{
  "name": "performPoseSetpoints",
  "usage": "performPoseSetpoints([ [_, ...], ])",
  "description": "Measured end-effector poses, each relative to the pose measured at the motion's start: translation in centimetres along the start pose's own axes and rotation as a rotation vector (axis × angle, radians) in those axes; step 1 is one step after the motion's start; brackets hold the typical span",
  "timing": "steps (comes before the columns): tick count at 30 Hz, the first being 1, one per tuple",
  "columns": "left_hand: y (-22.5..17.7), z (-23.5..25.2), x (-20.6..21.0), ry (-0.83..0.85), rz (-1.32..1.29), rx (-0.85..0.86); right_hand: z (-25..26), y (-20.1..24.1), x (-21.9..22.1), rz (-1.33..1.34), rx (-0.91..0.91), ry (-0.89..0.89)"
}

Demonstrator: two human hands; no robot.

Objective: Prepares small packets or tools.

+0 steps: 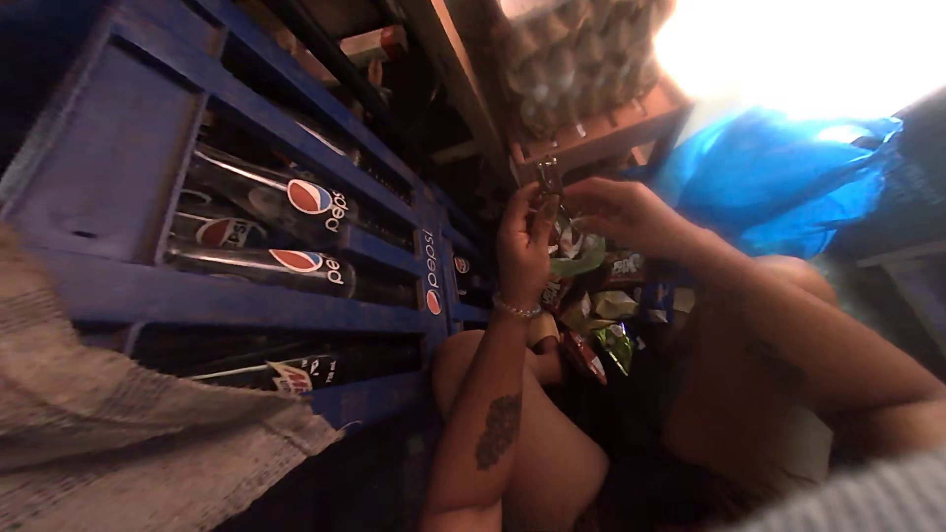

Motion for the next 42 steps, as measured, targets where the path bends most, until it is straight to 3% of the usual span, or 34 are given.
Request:
performPoseSetpoints([
  [5, 0.3, -0.2, 0.4, 0.058, -0.046, 0.007, 0.0, 1.1, -0.7, 0.119, -0.092, -0.253],
  [10, 0.0, -0.3, 0.6, 0.103, 0.044, 0.027, 0.2, 1.5, -0.9, 0.132, -0.17, -0.327],
  [20, -0.5, -0.3, 0.6, 0.172, -0.02, 0.017, 0.4, 1.5, -1.7, 0.142, -0.193, -0.224],
  [27, -0.3, -0.4, 0.7, 0.224, -0.142, -0.015, 0.2, 1.6, -1.9, 0.167, -0.172, -0.248],
  [37, -0.2, -1.0, 1.3, 0.22, -0.238, -0.061, 0.5, 0.6, -2.3, 0.434, -0.095, -0.114],
  [42, -0.3, -1.0, 1.5, 0.22, -0.275, -0.047, 0.4, 0.5, -1.9, 0.511, -0.123, -0.129],
])
Point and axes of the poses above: each hand's wrist, its own z-axis towards the middle knuckle, its own x-axis out of the palm, y = z × x, the point moved 1 cm from there along z, towards the middle knuckle, and after that the axes turned 3 degrees about x, right-handed, at the moved point
